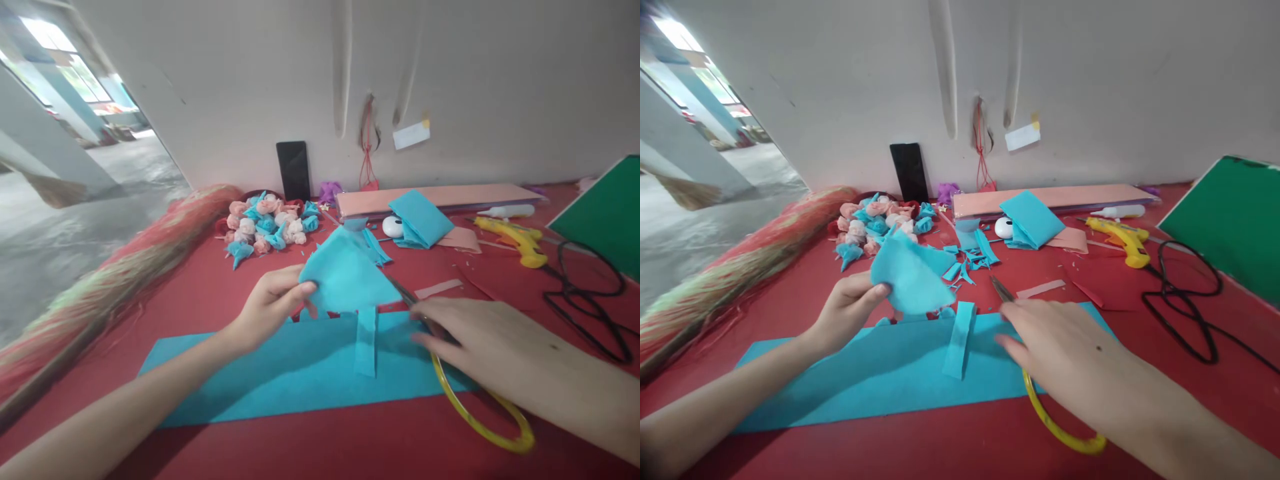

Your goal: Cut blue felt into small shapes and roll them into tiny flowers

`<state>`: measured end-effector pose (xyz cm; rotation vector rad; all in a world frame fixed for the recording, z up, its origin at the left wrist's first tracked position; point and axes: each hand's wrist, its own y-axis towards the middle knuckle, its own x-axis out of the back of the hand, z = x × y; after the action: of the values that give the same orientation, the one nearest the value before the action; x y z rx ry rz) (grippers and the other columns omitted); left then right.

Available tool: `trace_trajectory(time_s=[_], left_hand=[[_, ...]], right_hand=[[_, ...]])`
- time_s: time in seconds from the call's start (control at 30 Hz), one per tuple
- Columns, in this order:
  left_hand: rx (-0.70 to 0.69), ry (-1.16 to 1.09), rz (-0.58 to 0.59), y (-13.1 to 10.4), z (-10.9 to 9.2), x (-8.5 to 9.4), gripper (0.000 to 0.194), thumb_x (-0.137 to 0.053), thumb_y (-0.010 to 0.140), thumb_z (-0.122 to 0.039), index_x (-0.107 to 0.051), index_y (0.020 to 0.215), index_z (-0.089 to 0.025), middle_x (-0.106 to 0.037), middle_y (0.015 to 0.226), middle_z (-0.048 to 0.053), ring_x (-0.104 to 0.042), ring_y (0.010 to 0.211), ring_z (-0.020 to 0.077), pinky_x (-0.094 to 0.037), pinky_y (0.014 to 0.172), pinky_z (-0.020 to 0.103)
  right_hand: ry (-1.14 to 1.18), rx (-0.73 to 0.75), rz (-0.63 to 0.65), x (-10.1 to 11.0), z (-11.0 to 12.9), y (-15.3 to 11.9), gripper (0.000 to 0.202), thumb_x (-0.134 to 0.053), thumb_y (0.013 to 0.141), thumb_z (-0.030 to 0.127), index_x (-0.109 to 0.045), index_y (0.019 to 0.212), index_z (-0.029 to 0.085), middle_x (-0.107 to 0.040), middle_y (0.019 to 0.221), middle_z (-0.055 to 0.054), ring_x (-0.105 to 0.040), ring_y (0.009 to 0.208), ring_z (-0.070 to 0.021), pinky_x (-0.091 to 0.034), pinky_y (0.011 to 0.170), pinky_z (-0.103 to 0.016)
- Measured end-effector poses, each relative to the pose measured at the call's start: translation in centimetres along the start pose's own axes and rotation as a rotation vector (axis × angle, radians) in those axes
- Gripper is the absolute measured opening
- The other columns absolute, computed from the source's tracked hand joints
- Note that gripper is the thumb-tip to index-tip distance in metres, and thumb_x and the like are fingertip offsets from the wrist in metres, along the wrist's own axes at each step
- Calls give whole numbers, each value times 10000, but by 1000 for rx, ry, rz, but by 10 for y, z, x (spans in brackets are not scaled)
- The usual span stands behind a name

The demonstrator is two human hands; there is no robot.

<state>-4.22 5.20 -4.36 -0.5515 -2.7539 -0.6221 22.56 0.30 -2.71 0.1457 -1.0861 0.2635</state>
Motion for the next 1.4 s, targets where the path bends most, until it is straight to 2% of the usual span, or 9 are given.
trace_trajectory(time_s=[0.1,0.23,0.4,0.57,0.7,0.8,0.9,1.2,1.4], left_hand=[[-160,38,37,-1,-5,-5,404,-538,816,-455,-644,574,-150,-607,633,31,-532,554,107,-431,515,206],[-297,69,106,-4,-12,-12,324,-519,840,-403,-676,704,-154,-632,722,53,-588,652,123,-483,596,206],[-507,188,247,-11,-19,-17,211,-481,885,-252,-681,909,-191,-635,796,73,-603,707,142,-502,655,242],[-468,220,330,-17,-16,-16,323,-562,834,-179,-620,1115,-327,-625,886,63,-597,779,171,-494,738,287],[-106,-82,262,-12,-8,-21,608,-673,754,-248,-426,1302,-336,-606,1042,66,-597,869,175,-499,768,280],[304,-377,269,-5,-6,-23,387,-534,819,-462,-608,1094,-199,-673,910,78,-630,797,175,-504,729,275],[512,-478,401,-4,-13,-24,607,-325,825,-634,-685,733,-154,-698,723,73,-635,663,179,-509,694,299],[519,-264,471,-11,-41,-28,292,-522,834,-309,-680,629,-173,-671,581,2,-597,506,120,-483,545,210],[480,-66,344,-27,-56,-13,307,-547,811,-296,-612,547,-156,-645,535,-10,-586,489,109,-456,483,177]], right_hand=[[929,-163,396,-8,24,11,208,-518,812,375,-621,840,197,-600,871,-40,-432,605,-101,-288,532,-231],[1276,-261,735,-25,45,12,572,-302,807,599,-601,928,126,-602,813,-98,-399,498,-80,-265,422,-201],[1584,-405,738,-34,51,-2,420,-492,755,549,-601,805,147,-574,688,-30,-432,491,-72,-311,438,-184],[1567,-409,698,-30,54,-8,186,-684,683,293,-564,717,155,-454,566,59,-381,457,-37,-290,454,-152],[1470,-387,598,-31,52,-5,191,-657,724,318,-592,811,160,-516,674,24,-441,542,-57,-346,529,-177],[1279,-325,380,-31,49,1,209,-595,769,345,-584,893,177,-584,772,-10,-537,656,-103,-401,578,-207],[1023,-183,107,-30,49,4,180,-547,784,341,-560,872,185,-594,794,-13,-571,772,-150,-447,663,-250],[670,-13,-62,-9,51,13,205,-516,799,333,-546,941,188,-578,870,-20,-527,780,-145,-422,674,-260],[424,221,152,12,73,45,75,-584,706,164,-655,685,156,-615,627,14,-509,585,-118,-369,527,-234]])
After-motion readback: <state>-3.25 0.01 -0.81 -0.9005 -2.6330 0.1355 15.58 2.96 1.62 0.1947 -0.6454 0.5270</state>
